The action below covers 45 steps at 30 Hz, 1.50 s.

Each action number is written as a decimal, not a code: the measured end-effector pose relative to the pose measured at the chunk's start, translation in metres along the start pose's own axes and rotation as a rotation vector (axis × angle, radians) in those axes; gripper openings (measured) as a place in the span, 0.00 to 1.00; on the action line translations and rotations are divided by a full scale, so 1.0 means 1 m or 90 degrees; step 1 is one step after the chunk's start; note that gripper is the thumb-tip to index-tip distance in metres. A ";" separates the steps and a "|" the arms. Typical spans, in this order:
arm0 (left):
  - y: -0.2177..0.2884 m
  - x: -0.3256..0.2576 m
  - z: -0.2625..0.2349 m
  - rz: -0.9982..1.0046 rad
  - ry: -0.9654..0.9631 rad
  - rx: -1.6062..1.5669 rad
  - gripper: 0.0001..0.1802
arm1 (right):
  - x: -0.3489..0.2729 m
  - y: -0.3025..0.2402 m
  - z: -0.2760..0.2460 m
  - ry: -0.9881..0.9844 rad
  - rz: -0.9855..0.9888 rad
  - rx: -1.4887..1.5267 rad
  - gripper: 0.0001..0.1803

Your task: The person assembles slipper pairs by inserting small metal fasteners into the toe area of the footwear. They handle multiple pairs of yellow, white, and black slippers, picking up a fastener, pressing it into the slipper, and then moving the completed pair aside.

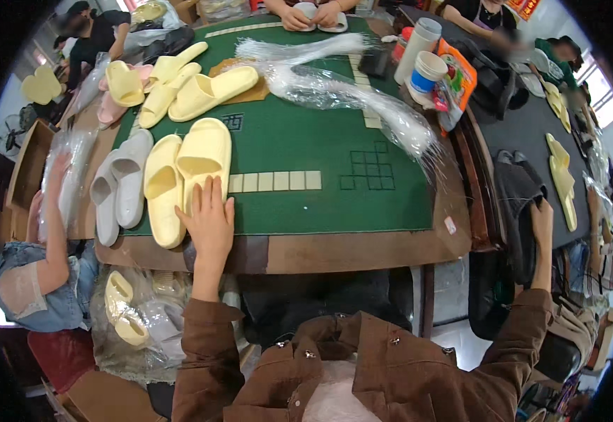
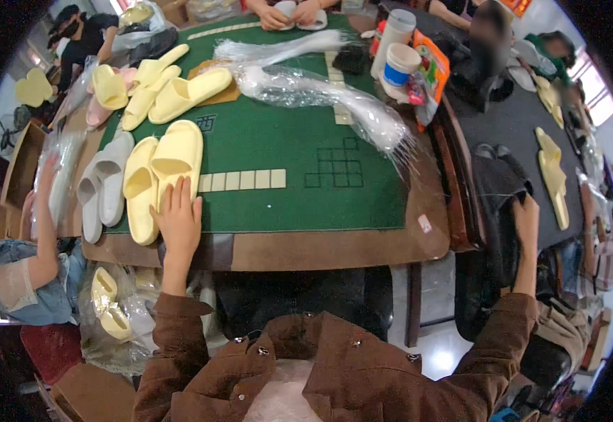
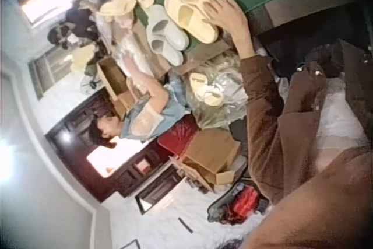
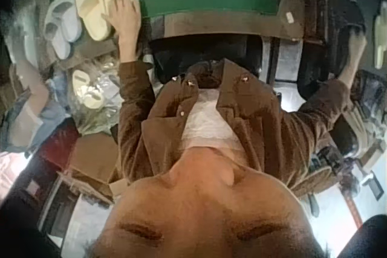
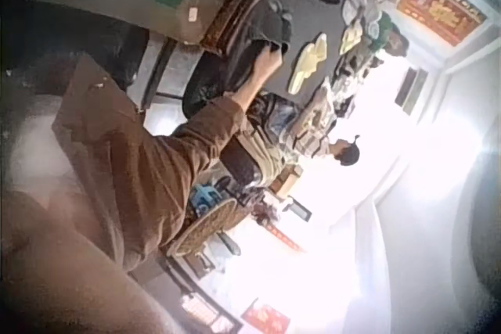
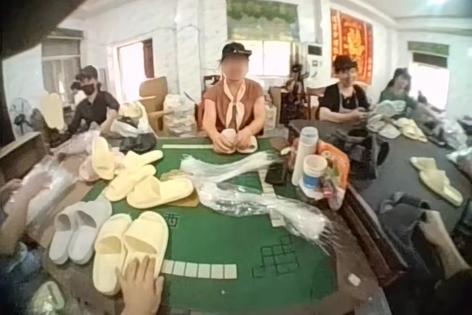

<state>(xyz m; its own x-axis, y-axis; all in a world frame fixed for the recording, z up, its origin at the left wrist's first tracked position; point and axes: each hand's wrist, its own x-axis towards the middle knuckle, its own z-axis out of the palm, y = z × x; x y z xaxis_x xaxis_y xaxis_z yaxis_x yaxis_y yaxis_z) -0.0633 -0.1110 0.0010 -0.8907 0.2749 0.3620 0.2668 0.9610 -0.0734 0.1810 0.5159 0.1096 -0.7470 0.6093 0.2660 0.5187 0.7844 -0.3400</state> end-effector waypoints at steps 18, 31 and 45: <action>-0.001 0.002 0.009 -0.010 0.026 -0.009 0.28 | -0.107 -0.353 0.185 -0.093 -0.199 0.123 0.27; -0.003 -0.004 0.011 0.026 0.049 -0.052 0.27 | -0.100 -0.357 0.196 -0.185 -0.221 0.246 0.36; 0.054 0.007 -0.022 0.160 0.068 -0.448 0.32 | -0.083 -0.345 0.133 0.005 -0.361 0.171 0.19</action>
<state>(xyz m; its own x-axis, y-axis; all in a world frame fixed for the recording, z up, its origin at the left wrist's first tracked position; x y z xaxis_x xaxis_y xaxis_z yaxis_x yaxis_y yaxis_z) -0.0469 -0.0575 0.0204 -0.7413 0.4442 0.5033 0.6611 0.6130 0.4327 0.0089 0.1791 0.0846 -0.8720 0.1081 0.4774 -0.0807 0.9301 -0.3582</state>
